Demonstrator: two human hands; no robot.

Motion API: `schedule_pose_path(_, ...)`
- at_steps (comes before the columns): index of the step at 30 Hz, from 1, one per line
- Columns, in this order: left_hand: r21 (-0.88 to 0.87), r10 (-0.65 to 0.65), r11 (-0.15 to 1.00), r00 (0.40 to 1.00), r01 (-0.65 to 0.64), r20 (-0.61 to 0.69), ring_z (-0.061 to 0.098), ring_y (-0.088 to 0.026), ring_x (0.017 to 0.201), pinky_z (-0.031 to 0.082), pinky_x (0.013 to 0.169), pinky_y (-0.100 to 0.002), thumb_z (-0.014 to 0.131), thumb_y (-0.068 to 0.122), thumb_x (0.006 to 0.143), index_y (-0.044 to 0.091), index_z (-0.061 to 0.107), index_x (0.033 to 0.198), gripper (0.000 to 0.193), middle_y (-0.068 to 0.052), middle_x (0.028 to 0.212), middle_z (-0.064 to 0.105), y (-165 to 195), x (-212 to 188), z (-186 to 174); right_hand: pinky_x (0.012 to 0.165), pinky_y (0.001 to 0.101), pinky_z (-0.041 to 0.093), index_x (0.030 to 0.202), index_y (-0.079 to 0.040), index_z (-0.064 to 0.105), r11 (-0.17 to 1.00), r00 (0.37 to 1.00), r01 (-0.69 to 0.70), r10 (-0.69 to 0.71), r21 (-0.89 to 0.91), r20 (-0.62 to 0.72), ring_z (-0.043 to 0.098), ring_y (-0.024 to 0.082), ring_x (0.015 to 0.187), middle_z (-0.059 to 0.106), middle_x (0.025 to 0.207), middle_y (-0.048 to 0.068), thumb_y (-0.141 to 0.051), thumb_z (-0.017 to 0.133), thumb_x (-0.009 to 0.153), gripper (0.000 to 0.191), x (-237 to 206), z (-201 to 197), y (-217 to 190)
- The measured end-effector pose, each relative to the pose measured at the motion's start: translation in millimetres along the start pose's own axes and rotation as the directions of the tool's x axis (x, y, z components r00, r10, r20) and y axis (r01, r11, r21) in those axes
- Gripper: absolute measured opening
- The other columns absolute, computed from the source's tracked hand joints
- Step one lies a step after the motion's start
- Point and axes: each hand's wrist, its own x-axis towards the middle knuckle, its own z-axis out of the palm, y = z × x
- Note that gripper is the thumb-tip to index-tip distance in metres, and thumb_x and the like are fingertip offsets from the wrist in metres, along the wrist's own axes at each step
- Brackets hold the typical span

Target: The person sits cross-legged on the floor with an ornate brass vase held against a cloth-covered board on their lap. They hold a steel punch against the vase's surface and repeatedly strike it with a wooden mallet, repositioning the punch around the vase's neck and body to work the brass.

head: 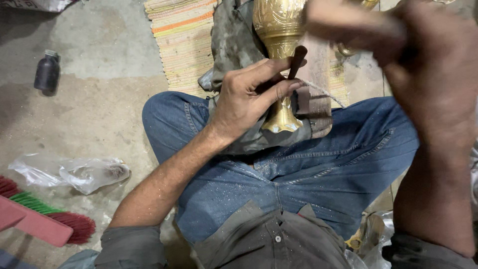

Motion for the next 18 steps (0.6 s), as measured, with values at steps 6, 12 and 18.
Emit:
schedule_pose_path(6,0.026,-0.029,0.999,1.000,0.029,0.000,0.079,-0.015,0.099,0.066,0.086,-0.029,0.075,0.018,0.103,0.005,0.068,0.134,0.035,-0.007,0.112,0.078,8.3,0.5,-2.1,0.067,0.0286,0.051,0.097,-0.005,0.061,0.969,0.995,0.053,-0.073,0.242,0.073,0.067,0.015,0.079,0.065,0.090,0.009,-0.005,0.077,0.106,0.018,4.1,0.2,24.7)
schedule_pose_path(12,0.020,-0.048,0.999,0.999,0.048,0.010,0.078,-0.011,0.093,0.066,0.081,-0.025,0.076,0.022,0.102,0.010,0.070,0.133,0.034,-0.003,0.106,0.078,-2.5,-1.2,1.3,0.065,0.0338,0.051,0.093,-0.005,0.058,0.986,0.986,0.149,-0.143,-0.076,0.085,0.067,0.022,0.074,0.064,0.085,0.012,-0.010,0.082,0.104,0.027,3.9,-3.9,19.3)
schedule_pose_path(18,0.115,-0.060,0.992,0.998,0.056,0.035,0.073,-0.010,0.082,0.062,0.073,-0.025,0.075,0.022,0.101,0.008,0.068,0.136,0.038,-0.003,0.099,0.076,-8.9,-1.3,-1.1,0.061,0.0379,0.052,0.096,-0.003,0.062,0.974,0.987,0.114,-0.088,-0.194,0.134,0.069,0.025,0.072,0.070,0.083,0.015,-0.011,0.084,0.096,0.023,6.3,-8.0,11.9)
